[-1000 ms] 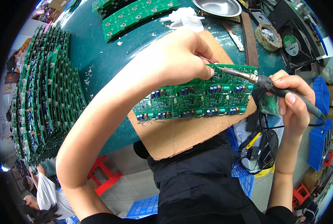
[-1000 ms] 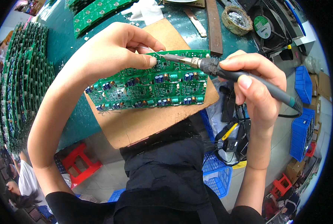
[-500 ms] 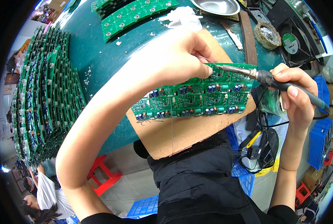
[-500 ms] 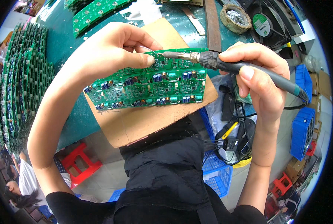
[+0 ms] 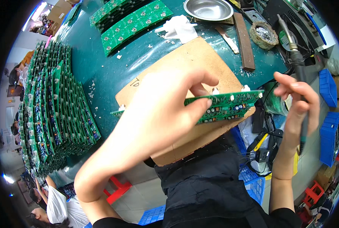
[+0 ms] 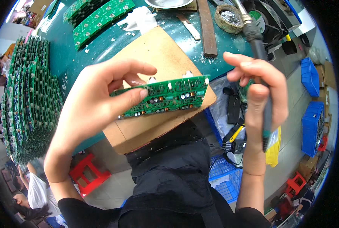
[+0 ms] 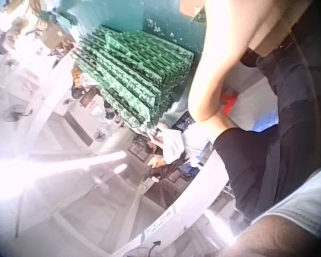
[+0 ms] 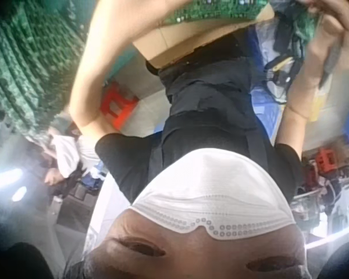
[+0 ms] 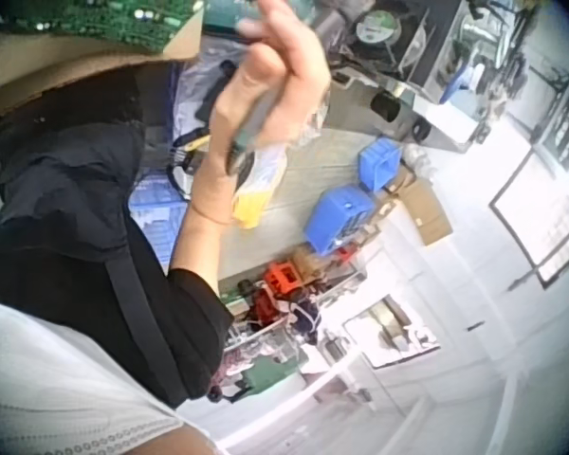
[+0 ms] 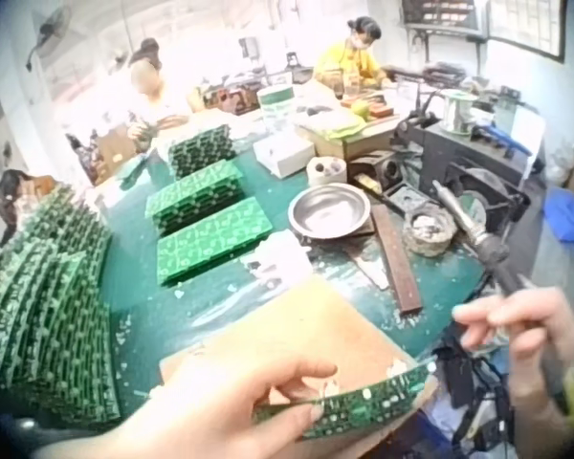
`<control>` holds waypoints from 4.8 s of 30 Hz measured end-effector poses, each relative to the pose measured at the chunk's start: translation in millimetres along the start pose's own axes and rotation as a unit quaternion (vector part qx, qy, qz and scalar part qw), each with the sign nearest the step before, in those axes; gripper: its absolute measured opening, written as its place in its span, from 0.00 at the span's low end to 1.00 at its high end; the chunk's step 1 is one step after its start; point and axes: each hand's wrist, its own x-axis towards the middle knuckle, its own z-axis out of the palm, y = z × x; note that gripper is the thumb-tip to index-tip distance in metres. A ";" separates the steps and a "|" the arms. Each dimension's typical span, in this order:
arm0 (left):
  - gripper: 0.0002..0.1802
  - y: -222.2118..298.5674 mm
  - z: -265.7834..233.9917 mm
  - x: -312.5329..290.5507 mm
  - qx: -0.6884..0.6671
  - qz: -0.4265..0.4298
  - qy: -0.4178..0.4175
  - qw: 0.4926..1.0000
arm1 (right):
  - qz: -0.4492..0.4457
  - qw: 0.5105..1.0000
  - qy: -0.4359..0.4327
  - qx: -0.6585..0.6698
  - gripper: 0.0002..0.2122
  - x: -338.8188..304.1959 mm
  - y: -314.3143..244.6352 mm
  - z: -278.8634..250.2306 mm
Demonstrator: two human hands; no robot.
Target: The person solders electronic components onto a circuit board using a soldering iron. The person then stacks the circuit board, inserts components into another circuit board by hand, and solders them with the soldering iron.
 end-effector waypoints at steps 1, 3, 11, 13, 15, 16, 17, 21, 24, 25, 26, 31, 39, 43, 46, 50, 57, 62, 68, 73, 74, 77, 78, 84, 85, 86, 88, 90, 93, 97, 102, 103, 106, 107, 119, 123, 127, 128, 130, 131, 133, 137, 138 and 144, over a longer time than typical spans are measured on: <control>0.18 2.9 3.5 -4.2 -0.002 0.006 0.006 1.000 | 0.032 0.998 0.019 0.043 0.22 -4.8 -1.0 7.4; 0.18 8.9 10.6 -12.9 0.015 0.019 0.021 0.999 | 0.032 0.997 -0.066 -0.007 0.22 -10.0 -3.3 1.9; 0.22 7.7 41.2 -55.7 0.264 0.186 0.180 0.929 | -0.017 0.996 -0.086 -0.009 0.11 -23.8 -24.2 17.5; 0.23 -0.5 50.0 -58.9 0.276 0.200 0.216 0.915 | -0.023 0.997 -0.077 0.000 0.11 -29.9 -18.4 24.1; 0.24 -10.1 57.4 -61.3 0.276 0.194 0.228 0.914 | -0.013 0.997 -0.073 0.001 0.11 -36.3 -12.4 29.3; 0.21 -24.9 65.1 -57.7 0.295 0.244 0.292 0.877 | -0.012 0.997 -0.077 0.007 0.12 -38.0 -12.0 31.0; 0.21 -27.9 67.9 -57.3 0.294 0.243 0.290 0.877 | -0.010 0.997 -0.077 0.007 0.12 -40.1 -9.7 32.2; 0.19 -42.5 79.2 -59.3 0.340 0.248 0.315 0.851 | -0.023 0.997 -0.070 0.027 0.12 -47.6 6.0 41.9; 0.18 -44.3 81.6 -64.5 0.360 0.244 0.323 0.841 | -0.041 0.996 -0.071 0.032 0.12 -49.0 6.6 43.1; 0.18 -43.5 81.4 -67.3 0.362 0.239 0.327 0.839 | -0.056 0.995 -0.070 0.031 0.12 -49.0 5.4 43.7; 0.18 -42.3 80.7 -69.2 0.363 0.239 0.329 0.838 | -0.058 0.995 -0.070 0.032 0.12 -49.2 4.6 44.2; 0.27 -35.3 57.1 -87.4 0.342 0.176 0.324 0.864 | -0.032 0.998 -0.045 0.033 0.12 -53.2 6.7 46.6; 0.27 -84.4 25.8 -123.5 0.333 0.069 0.398 0.852 | 0.036 0.996 -0.018 0.075 0.12 -45.0 6.4 53.6; 0.26 -83.6 14.6 -120.5 0.324 0.108 0.404 0.849 | 0.022 0.993 0.016 0.116 0.12 -31.3 6.1 58.5; 0.21 -67.8 12.3 -121.0 0.110 0.029 0.459 0.881 | 0.021 0.994 0.087 0.063 0.10 -9.8 -4.6 54.8; 0.20 -70.7 -13.1 -117.4 -0.066 -0.112 0.327 0.936 | 0.050 0.998 -0.004 -0.030 0.08 9.1 -15.4 55.8; 0.19 -101.5 -20.6 -92.7 -0.202 -0.145 0.256 0.934 | 0.043 0.996 -0.042 -0.069 0.08 3.0 4.6 74.4; 0.21 -105.5 -17.5 -94.6 0.106 -0.150 0.257 0.949 | -0.032 0.986 -0.074 -0.143 0.09 5.5 17.8 77.9; 0.15 -44.9 -24.7 -108.9 -0.320 -0.065 0.191 0.926 | 0.038 0.994 -0.082 -0.055 0.13 -0.1 -14.0 48.1; 0.06 -35.1 1.6 -56.6 -0.258 -0.073 0.198 0.943 | 0.028 0.997 -0.073 0.020 0.10 -18.1 -32.8 49.8; 0.05 -44.2 8.6 -44.8 -0.102 -0.032 0.233 0.967 | 0.041 0.997 -0.068 0.025 0.10 -23.4 -33.4 53.0; 0.07 -60.9 22.8 -25.8 0.031 0.012 0.233 0.972 | 0.080 0.994 -0.067 0.034 0.09 -26.3 -37.6 59.8; 0.07 -67.6 23.9 -20.5 0.083 0.048 0.235 0.967 | 0.087 0.992 -0.075 0.044 0.09 -26.8 -36.4 63.1; 0.09 -83.6 33.2 -13.4 0.152 0.071 0.197 0.966 | 0.113 0.988 -0.093 0.054 0.09 -24.9 -32.1 70.0; 0.09 -84.8 33.4 -12.8 0.150 0.069 0.196 0.967 | 0.115 0.987 -0.097 0.055 0.09 -24.7 -31.3 71.5; 0.09 -84.7 33.0 -12.0 0.153 0.070 0.196 0.966 | 0.117 0.986 -0.100 0.056 0.09 -24.3 -30.9 72.4; 0.09 -85.9 33.3 -10.6 0.155 0.069 0.195 0.966 | 0.125 0.985 -0.107 0.049 0.09 -23.7 -30.3 73.7; 0.10 -87.3 34.1 -8.4 0.161 0.080 0.204 0.962 | 0.133 0.984 -0.113 0.041 0.09 -23.2 -30.3 75.1; 0.11 -85.6 34.6 -4.6 0.192 0.091 0.213 0.954 | 0.115 0.986 -0.120 0.033 0.10 -20.0 -30.7 78.1; 0.12 -88.0 41.6 -4.7 0.227 0.087 0.226 0.943 | 0.066 0.987 -0.142 0.019 0.12 -16.7 -33.7 85.3; 0.12 -85.6 41.4 -4.4 0.232 0.095 0.235 0.939 | 0.063 0.987 -0.147 0.009 0.13 -13.7 -40.0 82.1; 0.12 -84.2 39.7 -5.0 0.232 0.096 0.236 0.939 | 0.062 0.989 -0.135 0.007 0.12 -13.2 -41.0 79.7; 0.12 -83.9 38.3 -6.0 0.189 0.097 0.221 0.952 | 0.081 0.989 -0.122 0.009 0.11 -16.0 -38.9 71.2; 0.11 -83.9 38.9 -5.6 0.210 0.105 0.226 0.946 | 0.081 0.989 -0.121 0.008 0.11 -15.7 -37.9 71.8; 0.11 -81.2 46.7 -2.6 0.284 0.112 0.255 0.917 | 0.095 0.994 -0.036 -0.040 0.09 -4.1 -12.9 53.6; 0.11 -76.7 48.2 -4.6 0.279 0.106 0.263 0.917 | 0.015 0.940 0.063 -0.336 0.11 23.0 42.7 37.8; 0.11 -72.2 44.4 -8.0 0.282 0.082 0.258 0.921 | 0.023 0.935 0.052 -0.349 0.12 19.5 69.4 24.2; 0.10 -70.4 41.0 -8.4 0.269 0.074 0.241 0.930 | 0.048 0.932 0.050 -0.355 0.12 21.7 64.3 24.7; 0.10 -68.9 36.9 -16.1 0.259 0.064 0.226 0.937 | 0.100 0.940 0.036 -0.323 0.12 20.7 56.0 27.3; 0.10 -71.9 32.4 -21.2 0.225 0.063 0.215 0.948 | 0.125 0.951 0.027 -0.281 0.12 17.4 53.4 31.8; 0.15 -71.5 23.4 -33.2 0.180 0.094 0.259 0.944 | 0.168 0.972 0.019 -0.161 0.11 -1.0 34.4 37.4; 0.07 -87.0 10.9 -90.2 0.219 -0.141 0.423 0.868 | -0.030 0.972 -0.097 -0.211 0.05 -40.2 14.6 39.8; 0.08 -101.8 11.3 -106.8 0.236 -0.133 0.395 0.878 | -0.011 0.968 -0.127 -0.217 0.07 -41.9 3.2 47.4; 0.13 -107.5 30.5 -128.9 -0.148 -0.065 0.496 0.853 | 0.151 0.978 0.025 0.139 0.17 -60.0 -17.4 69.0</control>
